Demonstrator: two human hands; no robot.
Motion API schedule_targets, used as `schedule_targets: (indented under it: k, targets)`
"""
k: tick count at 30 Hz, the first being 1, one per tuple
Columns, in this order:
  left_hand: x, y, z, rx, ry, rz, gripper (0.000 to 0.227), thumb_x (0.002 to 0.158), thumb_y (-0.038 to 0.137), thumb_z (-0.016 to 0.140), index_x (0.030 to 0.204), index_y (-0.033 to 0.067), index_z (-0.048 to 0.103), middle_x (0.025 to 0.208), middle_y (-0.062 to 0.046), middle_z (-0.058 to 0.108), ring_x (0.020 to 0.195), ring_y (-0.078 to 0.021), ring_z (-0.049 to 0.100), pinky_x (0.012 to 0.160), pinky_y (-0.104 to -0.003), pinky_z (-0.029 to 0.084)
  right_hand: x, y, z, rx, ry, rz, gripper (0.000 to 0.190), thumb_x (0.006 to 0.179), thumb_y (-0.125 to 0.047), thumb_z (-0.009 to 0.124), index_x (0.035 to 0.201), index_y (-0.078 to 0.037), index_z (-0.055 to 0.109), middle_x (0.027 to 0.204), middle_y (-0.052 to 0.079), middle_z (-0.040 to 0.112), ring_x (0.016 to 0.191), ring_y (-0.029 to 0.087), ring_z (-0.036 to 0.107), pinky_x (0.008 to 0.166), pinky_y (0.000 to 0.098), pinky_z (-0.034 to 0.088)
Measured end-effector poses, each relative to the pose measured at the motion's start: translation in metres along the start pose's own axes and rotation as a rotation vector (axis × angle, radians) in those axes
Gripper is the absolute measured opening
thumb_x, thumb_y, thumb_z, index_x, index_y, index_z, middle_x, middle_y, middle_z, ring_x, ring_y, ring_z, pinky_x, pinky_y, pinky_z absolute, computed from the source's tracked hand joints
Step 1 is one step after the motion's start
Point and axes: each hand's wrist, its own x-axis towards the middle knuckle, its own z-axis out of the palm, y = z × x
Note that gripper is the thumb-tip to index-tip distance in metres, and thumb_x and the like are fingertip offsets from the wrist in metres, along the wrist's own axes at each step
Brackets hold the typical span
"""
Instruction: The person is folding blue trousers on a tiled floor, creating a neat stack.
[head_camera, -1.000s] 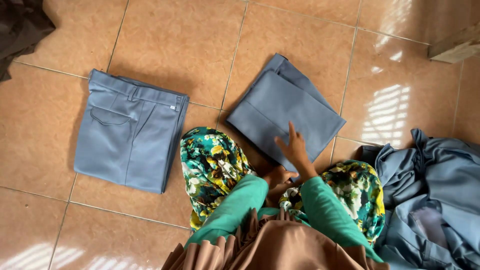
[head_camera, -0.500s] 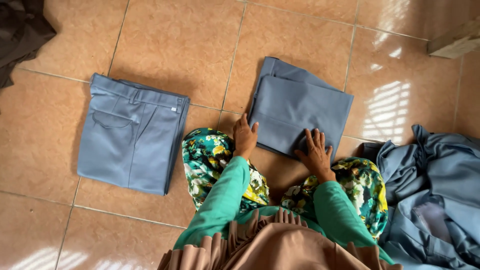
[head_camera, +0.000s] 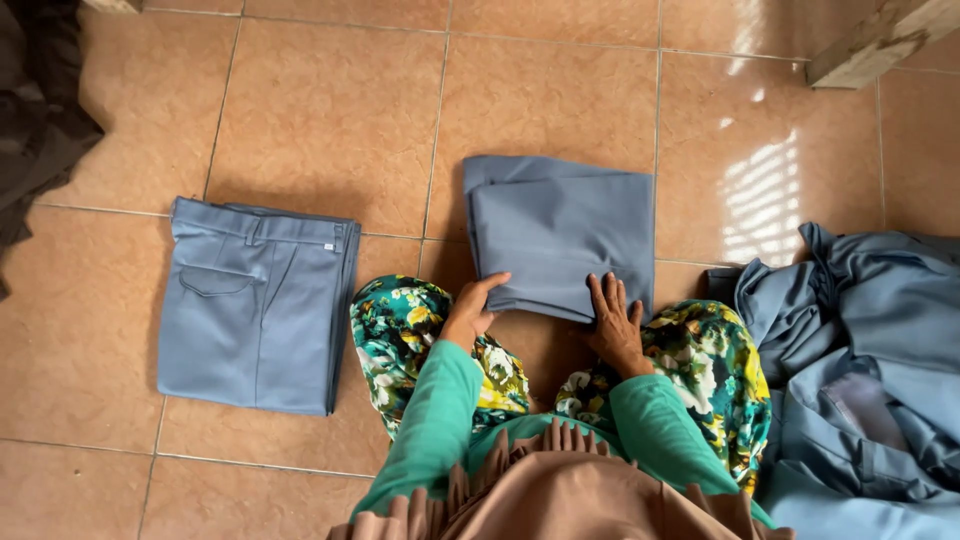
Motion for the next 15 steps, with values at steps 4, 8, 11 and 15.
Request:
schedule_targets:
  k: [4,8,11,15]
  targets:
    - [-0.02,-0.014,-0.012,-0.287,-0.032,-0.096,0.054,0.07,0.007,0.091,0.114,-0.0031,0.062,0.099,-0.012,0.065,0.084,-0.0285,0.071,0.074,-0.036,0.058,0.009,0.012,0.016,-0.042,0.029,-0.011,0.119,0.081,-0.014,0.078,0.167,-0.025,-0.002,0.172,0.014,0.006,0.159,0.029,0.005,0.123,0.0624,0.012]
    - [-0.05,-0.004,-0.01,-0.466,0.09,0.167,0.04,0.069,0.005,0.09,0.101,0.0009,0.065,0.089,-0.011,0.066,0.079,-0.0308,0.071,0.068,-0.038,0.059,0.013,0.005,0.029,-0.045,0.008,-0.143,0.103,0.079,-0.006,0.06,0.167,-0.028,0.01,0.172,0.007,0.013,0.159,0.025,0.01,0.123,0.0613,0.019]
    - [-0.117,0.037,0.04,-0.456,0.133,0.384,0.034,0.073,0.004,0.087,0.1,0.0014,0.067,0.088,-0.011,0.066,0.079,-0.0267,0.068,0.071,-0.037,0.057,0.022,-0.004,0.047,0.088,-0.028,-0.245,0.095,0.081,-0.014,0.056,0.166,-0.033,0.017,0.17,0.001,0.022,0.158,0.023,0.016,0.122,0.0616,0.024]
    - [-0.163,0.073,0.11,-0.348,0.139,0.639,0.037,0.072,0.005,0.088,0.105,0.0053,0.07,0.092,-0.009,0.069,0.084,-0.0187,0.066,0.079,-0.035,0.056,0.021,-0.042,0.028,0.695,-0.065,-0.163,0.02,0.089,-0.029,0.064,0.106,-0.025,0.073,0.094,0.005,0.074,0.102,0.027,0.071,0.091,0.0486,0.052]
